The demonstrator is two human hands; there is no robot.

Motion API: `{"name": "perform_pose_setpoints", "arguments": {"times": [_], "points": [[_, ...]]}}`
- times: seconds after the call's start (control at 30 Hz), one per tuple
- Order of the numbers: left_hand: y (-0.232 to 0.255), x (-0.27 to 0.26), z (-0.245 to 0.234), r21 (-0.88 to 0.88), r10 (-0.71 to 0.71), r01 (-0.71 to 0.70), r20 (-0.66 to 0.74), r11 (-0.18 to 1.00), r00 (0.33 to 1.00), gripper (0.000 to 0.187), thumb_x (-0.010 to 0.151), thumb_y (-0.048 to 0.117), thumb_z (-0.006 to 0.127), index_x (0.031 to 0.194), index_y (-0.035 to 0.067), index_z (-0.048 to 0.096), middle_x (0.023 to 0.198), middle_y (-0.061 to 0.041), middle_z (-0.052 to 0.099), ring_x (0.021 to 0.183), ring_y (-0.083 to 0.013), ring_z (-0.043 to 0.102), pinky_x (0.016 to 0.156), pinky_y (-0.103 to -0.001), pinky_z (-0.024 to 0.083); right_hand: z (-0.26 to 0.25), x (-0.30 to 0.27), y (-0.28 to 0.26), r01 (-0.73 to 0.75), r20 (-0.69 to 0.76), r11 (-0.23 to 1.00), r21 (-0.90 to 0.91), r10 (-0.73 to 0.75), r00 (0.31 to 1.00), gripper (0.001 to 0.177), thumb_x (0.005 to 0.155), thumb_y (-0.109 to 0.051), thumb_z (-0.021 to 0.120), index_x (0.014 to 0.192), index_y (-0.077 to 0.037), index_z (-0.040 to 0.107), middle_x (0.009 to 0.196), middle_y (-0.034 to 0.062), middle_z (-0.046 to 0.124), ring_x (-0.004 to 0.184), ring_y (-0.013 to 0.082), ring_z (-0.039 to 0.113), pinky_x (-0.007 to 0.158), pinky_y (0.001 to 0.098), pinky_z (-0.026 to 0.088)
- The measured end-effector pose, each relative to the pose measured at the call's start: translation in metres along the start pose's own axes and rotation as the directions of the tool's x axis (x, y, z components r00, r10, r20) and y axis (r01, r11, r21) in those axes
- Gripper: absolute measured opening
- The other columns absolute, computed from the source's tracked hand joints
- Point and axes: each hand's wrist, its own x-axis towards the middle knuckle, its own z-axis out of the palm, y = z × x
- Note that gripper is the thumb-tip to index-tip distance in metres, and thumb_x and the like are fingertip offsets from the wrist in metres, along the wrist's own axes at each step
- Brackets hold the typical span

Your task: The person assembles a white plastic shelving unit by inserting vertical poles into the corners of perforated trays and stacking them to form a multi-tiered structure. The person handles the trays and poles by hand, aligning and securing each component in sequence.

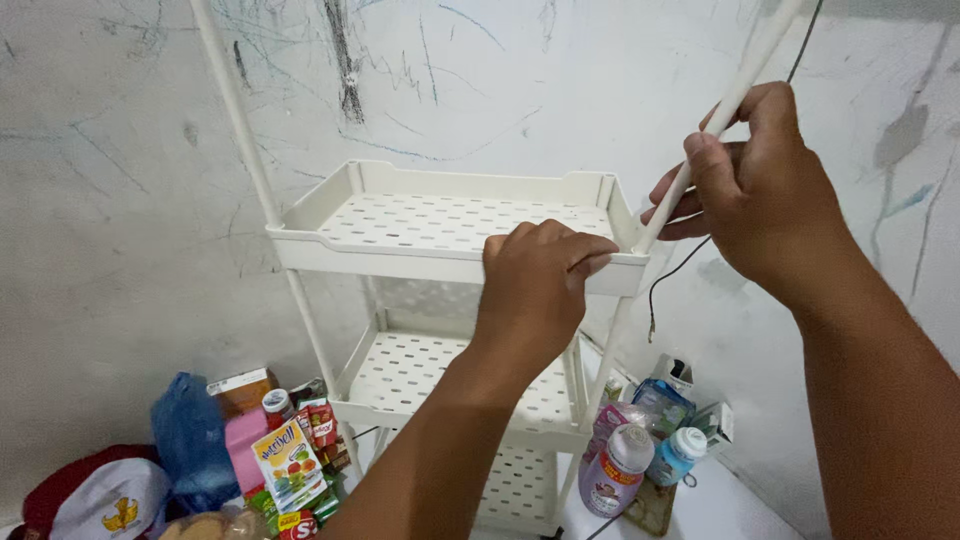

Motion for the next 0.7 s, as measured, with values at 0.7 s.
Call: {"name": "perform_pose_setpoints", "arguments": {"times": [0.7], "points": [[-0.007,-0.002,-0.011,-0.074,0.038,-0.038,-0.006,0.997,0.999,0.018,0.096,0.013,0.064,0.099,0.019,0.080,0.091,-0.001,0.072,0.095,-0.0199,0.062,0.091,-0.041,0.035,-0.001,-0.003,-0.036,-0.198,0.165,0.976,0.092,0.181,0.970,0.014,0.106,-0.017,0.041,0.110,-0.005,0.046,0.096,0.0176,0.075,0.090,0.0263,0.079,0.078,0.0387,0.061]]}}
